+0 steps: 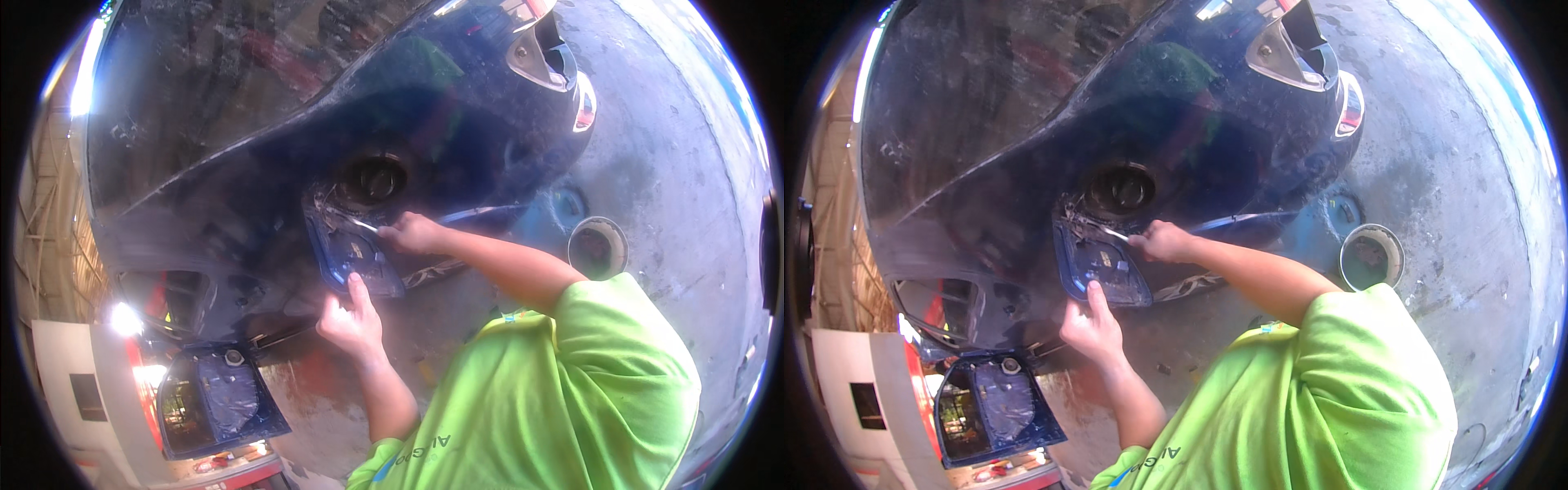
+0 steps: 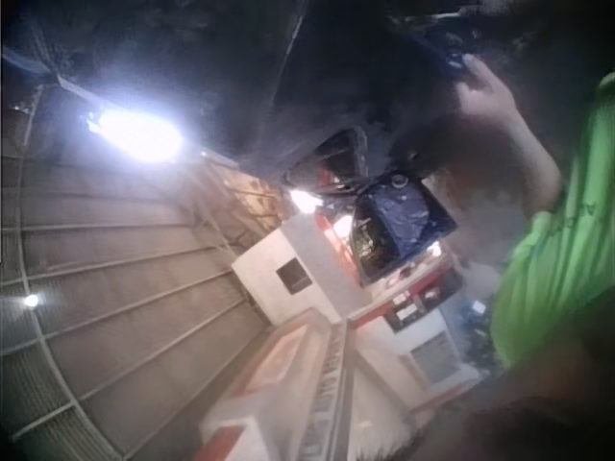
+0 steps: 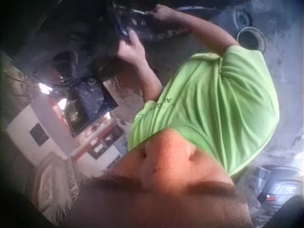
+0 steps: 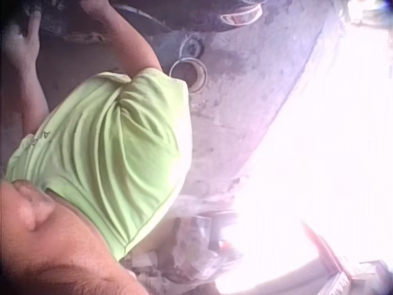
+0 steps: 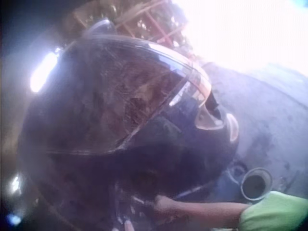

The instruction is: The person uses a small brush to scrub a blue plastic car part, then wipes it with a cloth. The person repeatedly scrubs and wipes the same area of the part.

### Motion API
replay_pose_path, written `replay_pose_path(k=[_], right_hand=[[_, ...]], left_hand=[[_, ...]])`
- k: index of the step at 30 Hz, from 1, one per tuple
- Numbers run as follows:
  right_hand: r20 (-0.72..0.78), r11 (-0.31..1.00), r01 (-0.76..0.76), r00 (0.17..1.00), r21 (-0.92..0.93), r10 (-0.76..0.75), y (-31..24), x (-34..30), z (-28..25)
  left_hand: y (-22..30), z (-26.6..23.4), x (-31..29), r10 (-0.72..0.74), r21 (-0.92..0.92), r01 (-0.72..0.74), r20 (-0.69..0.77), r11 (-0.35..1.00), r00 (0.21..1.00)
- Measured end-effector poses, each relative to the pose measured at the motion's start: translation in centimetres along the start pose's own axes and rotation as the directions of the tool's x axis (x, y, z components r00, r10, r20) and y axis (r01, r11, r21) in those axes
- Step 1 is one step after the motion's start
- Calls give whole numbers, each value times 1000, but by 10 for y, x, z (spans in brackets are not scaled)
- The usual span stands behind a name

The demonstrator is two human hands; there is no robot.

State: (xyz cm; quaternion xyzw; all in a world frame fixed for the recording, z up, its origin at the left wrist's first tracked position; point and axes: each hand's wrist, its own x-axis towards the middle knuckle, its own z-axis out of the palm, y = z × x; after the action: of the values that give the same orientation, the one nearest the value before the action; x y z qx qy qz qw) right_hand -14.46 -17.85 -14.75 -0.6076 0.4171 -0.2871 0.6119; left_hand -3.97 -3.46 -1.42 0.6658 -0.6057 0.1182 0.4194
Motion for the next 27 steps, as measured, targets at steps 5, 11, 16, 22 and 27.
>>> replay_pose_path(k=[5, 11, 16, 22, 27], right_hand=[[211, 982, -125, 973, 138, 94, -18, -2, -20], [-74, 993, -11, 997, -119, 3, -28, 2, 6], [18, 1000, 28, 999, -5, -28, -32, 5, -4], [43, 999, -28, 999, -42, 30, -36, -1, -2], [-10, 999, 51, 999, -3, -51, -24, 3, 11]], left_hand=[[3, -7, 2, -20, 3, 19, 71, 1000, 997], [18, -9, 4, -100, 109, 85, 137, 990, 985], [33, 1, 11, 110, 194, -119, 54, 974, 992], [37, 0, 14, -24, 173, 5, 104, 985, 994], [36, -8, 14, -35, 161, 19, 98, 987, 995]])
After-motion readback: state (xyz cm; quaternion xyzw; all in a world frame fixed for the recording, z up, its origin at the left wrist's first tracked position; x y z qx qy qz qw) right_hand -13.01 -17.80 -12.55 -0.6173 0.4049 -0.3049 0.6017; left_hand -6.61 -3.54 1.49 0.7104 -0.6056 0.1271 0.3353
